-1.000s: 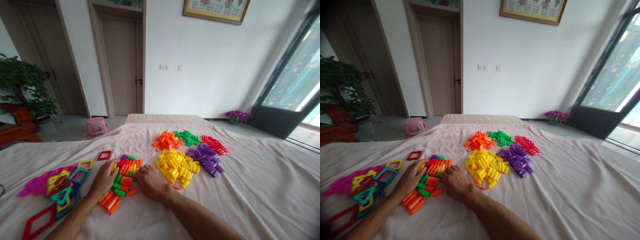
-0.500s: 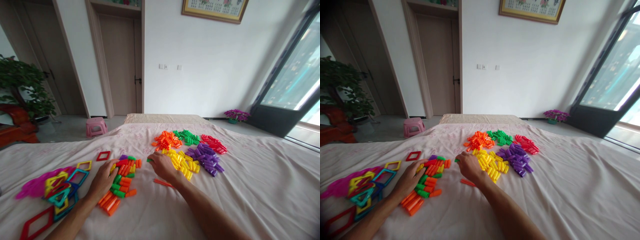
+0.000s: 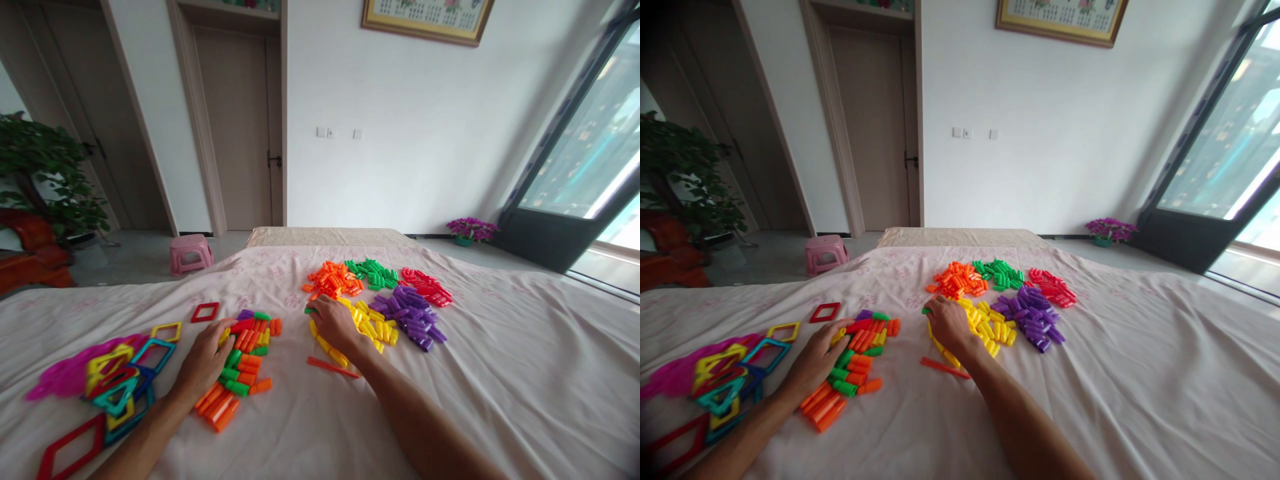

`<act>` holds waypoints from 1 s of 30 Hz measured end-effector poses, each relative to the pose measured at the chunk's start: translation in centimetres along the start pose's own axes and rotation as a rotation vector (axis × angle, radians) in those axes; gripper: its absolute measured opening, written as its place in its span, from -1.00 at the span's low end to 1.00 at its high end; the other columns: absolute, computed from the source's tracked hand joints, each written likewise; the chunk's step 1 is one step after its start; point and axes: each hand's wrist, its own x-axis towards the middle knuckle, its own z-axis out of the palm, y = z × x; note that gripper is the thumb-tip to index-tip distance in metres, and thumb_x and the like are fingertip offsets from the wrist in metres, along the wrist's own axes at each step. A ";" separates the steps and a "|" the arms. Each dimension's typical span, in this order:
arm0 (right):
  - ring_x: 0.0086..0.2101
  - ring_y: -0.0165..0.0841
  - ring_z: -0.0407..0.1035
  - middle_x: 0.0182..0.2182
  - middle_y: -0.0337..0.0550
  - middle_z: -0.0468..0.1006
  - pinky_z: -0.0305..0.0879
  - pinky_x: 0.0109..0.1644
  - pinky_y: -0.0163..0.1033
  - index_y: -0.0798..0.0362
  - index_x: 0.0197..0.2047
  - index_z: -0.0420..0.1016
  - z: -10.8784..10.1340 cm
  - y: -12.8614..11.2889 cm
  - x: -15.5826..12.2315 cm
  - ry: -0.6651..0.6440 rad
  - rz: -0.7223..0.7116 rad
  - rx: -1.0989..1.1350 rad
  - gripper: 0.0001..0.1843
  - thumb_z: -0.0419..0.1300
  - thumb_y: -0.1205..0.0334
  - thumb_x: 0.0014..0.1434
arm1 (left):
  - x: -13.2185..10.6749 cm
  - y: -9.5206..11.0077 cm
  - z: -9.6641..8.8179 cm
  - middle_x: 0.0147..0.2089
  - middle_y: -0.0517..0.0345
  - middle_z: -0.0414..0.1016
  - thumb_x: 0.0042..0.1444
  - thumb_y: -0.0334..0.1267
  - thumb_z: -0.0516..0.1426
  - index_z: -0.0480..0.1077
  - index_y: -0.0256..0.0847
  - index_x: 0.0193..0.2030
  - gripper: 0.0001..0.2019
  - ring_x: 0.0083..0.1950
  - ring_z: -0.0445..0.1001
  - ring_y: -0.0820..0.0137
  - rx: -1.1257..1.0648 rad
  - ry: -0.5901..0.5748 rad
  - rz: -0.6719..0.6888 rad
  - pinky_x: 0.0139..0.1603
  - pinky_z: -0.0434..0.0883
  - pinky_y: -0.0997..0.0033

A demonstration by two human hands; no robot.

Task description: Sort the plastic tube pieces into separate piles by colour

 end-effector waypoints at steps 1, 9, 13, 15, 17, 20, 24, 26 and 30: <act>-0.14 -0.33 0.43 -0.07 -0.17 0.56 0.17 -0.18 -0.31 -0.05 -0.03 0.53 0.0 0.0 0.0 0.005 0.000 -0.001 -0.73 0.04 0.22 0.32 | 0.0 0.0 0.0 0.13 0.02 0.48 0.22 -0.13 -0.02 0.37 -0.17 0.10 -0.63 0.19 0.41 0.23 0.001 0.001 0.001 0.27 0.33 0.13; -0.12 -0.31 0.43 -0.07 -0.17 0.57 0.18 -0.15 -0.31 -0.05 -0.04 0.53 0.2 0.5 0.2 0.023 0.015 0.002 -0.74 0.04 0.23 0.32 | 0.0 0.0 0.0 0.13 0.01 0.48 0.22 -0.14 -0.03 0.37 -0.17 0.09 -0.63 0.20 0.41 0.24 0.003 0.008 0.005 0.27 0.33 0.14; -0.10 -0.29 0.44 -0.07 -0.14 0.58 0.19 -0.11 -0.29 -0.02 -0.01 0.53 0.5 0.8 0.2 -0.008 0.027 -0.014 -0.70 0.05 0.29 0.28 | 0.0 0.1 0.0 0.12 0.00 0.49 0.22 -0.15 -0.03 0.38 -0.19 0.08 -0.64 0.18 0.42 0.24 -0.006 0.012 0.008 0.27 0.33 0.14; -0.08 -0.29 0.43 -0.06 -0.13 0.57 0.19 -0.07 -0.29 0.00 0.02 0.53 0.6 0.8 0.1 -0.020 0.029 -0.017 -0.68 0.04 0.30 0.27 | 0.0 0.1 0.0 0.11 -0.01 0.50 0.21 -0.15 -0.02 0.39 -0.19 0.07 -0.64 0.17 0.43 0.24 -0.006 0.015 0.008 0.26 0.34 0.14; -0.07 -0.30 0.42 -0.05 -0.12 0.57 0.18 -0.03 -0.29 0.01 0.01 0.54 0.6 0.8 0.1 -0.035 0.019 -0.024 -0.68 0.04 0.29 0.28 | 0.0 0.2 0.0 0.11 0.01 0.50 0.21 -0.15 -0.02 0.39 -0.18 0.07 -0.64 0.17 0.43 0.24 -0.005 0.016 0.007 0.26 0.34 0.15; -0.07 -0.31 0.41 -0.09 -0.12 0.58 0.16 0.00 -0.30 0.01 -0.04 0.55 0.5 0.6 0.0 -0.050 -0.010 -0.050 -0.70 0.03 0.29 0.29 | 0.0 0.3 -0.1 0.11 0.02 0.49 0.21 -0.15 -0.02 0.39 -0.16 0.08 -0.64 0.18 0.43 0.25 -0.007 0.017 0.006 0.26 0.35 0.16; -0.12 -0.32 0.42 -0.17 -0.13 0.59 0.15 -0.02 -0.30 0.01 -0.14 0.56 0.4 0.4 -0.1 -0.058 -0.041 -0.083 -0.73 0.02 0.28 0.31 | 0.0 0.4 -0.2 0.12 0.03 0.49 0.21 -0.15 -0.01 0.38 -0.15 0.07 -0.65 0.19 0.42 0.24 -0.007 0.012 -0.002 0.26 0.34 0.16; -0.13 -0.32 0.42 -0.19 -0.15 0.59 0.15 -0.04 -0.30 0.01 -0.15 0.55 0.4 0.4 -0.1 -0.055 -0.053 -0.087 -0.74 0.02 0.28 0.31 | 0.0 0.4 -0.2 0.14 0.02 0.48 0.22 -0.15 -0.02 0.38 -0.15 0.07 -0.66 0.20 0.41 0.24 -0.011 0.004 -0.008 0.27 0.32 0.15; -0.14 -0.32 0.41 -0.19 -0.16 0.59 0.15 -0.04 -0.30 0.01 -0.15 0.55 0.4 0.5 -0.1 -0.044 -0.063 -0.086 -0.74 0.02 0.30 0.30 | 0.0 0.5 -0.2 0.14 0.00 0.47 0.22 -0.17 -0.02 0.36 -0.17 0.08 -0.66 0.20 0.40 0.24 -0.021 -0.007 -0.016 0.29 0.30 0.11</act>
